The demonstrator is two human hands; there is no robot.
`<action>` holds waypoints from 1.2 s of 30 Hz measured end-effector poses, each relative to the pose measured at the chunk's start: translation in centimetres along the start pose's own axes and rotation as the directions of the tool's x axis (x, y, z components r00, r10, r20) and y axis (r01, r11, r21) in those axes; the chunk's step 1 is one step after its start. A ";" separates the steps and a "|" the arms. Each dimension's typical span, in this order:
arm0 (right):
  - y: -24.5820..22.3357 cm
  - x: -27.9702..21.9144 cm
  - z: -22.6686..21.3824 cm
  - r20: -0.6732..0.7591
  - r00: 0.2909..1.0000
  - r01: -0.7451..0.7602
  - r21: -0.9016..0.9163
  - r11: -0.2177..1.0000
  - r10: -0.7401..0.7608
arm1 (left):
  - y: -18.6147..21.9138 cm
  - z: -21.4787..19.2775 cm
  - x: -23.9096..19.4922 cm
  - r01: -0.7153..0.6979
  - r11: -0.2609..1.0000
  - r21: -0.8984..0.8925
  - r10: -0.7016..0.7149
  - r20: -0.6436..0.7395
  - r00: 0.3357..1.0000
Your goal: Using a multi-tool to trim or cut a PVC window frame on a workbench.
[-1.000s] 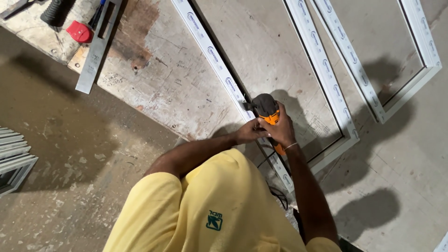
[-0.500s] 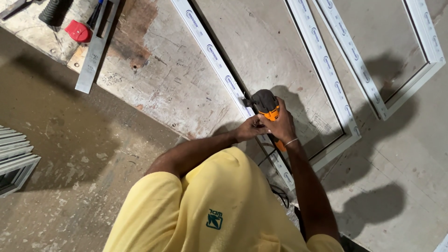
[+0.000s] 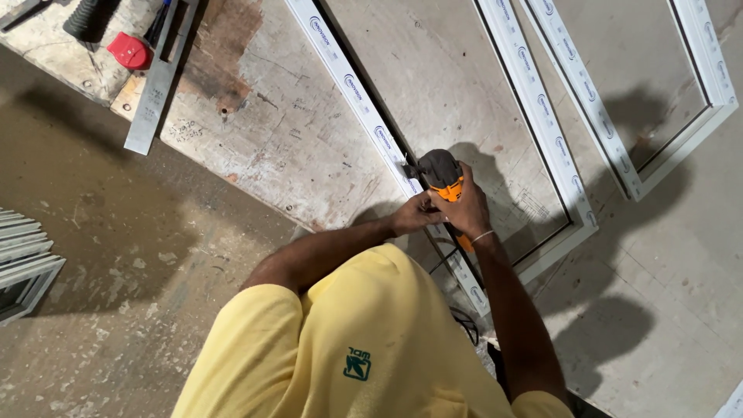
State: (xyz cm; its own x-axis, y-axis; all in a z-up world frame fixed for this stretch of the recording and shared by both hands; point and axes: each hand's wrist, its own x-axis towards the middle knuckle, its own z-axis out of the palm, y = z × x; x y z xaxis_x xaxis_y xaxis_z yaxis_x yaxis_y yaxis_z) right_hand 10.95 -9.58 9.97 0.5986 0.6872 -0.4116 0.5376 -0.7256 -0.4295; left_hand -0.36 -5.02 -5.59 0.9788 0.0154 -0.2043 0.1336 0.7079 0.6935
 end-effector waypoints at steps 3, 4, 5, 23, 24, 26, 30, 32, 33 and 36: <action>-0.5 -0.1 -0.1 -0.011 1.000 0.003 0.001 1.000 -0.003 | 0.6 0.1 -0.2 -0.027 0.998 0.063 0.026 0.009 1.000; -0.6 -0.2 -0.1 -0.011 1.000 0.001 0.000 1.000 -0.001 | 0.4 0.1 -0.2 -0.027 0.998 0.062 0.026 0.011 1.000; -0.7 -0.2 -0.1 -0.014 1.000 -0.001 -0.015 1.000 0.001 | 0.2 0.0 -0.1 -0.049 0.998 0.045 0.047 0.026 0.999; -1.0 0.5 -0.1 -0.014 1.000 -0.016 -0.092 0.996 0.014 | 1.3 0.0 -0.3 -0.042 0.998 0.042 0.041 0.037 0.998; -0.9 0.6 -0.1 -0.013 1.000 -0.009 -0.098 0.995 0.008 | 1.5 0.1 -0.3 -0.022 0.999 0.035 0.021 0.035 0.999; -1.1 0.5 -0.2 -0.016 1.000 0.000 -0.090 0.996 -0.001 | 1.5 0.1 -0.4 -0.015 1.000 0.012 0.015 0.028 0.999; -1.3 0.7 -0.2 0.000 1.000 -0.009 -0.079 0.997 0.009 | 1.7 0.0 -0.3 0.035 0.999 0.018 -0.035 0.003 0.999; -1.6 0.7 -0.3 0.002 1.000 -0.020 -0.104 0.994 0.020 | 1.4 -0.1 -0.2 0.045 0.999 0.008 -0.045 0.016 0.999; -1.9 0.8 -0.4 0.003 1.000 -0.029 -0.127 0.991 0.029 | 1.3 -0.2 -0.1 0.055 0.998 0.001 -0.055 0.028 0.998; -1.8 1.0 -0.2 0.012 0.999 -0.048 -0.134 0.990 0.050 | 2.8 0.3 -0.7 -0.075 0.996 0.044 0.072 0.059 0.996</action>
State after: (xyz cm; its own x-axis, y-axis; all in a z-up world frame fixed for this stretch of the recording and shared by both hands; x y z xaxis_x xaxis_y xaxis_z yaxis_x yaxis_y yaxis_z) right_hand 10.72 -7.58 10.48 0.6177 0.6506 -0.4418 0.5832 -0.7558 -0.2976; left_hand -0.59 -3.29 -3.33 0.9933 0.0246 -0.1127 0.0669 0.6727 0.7369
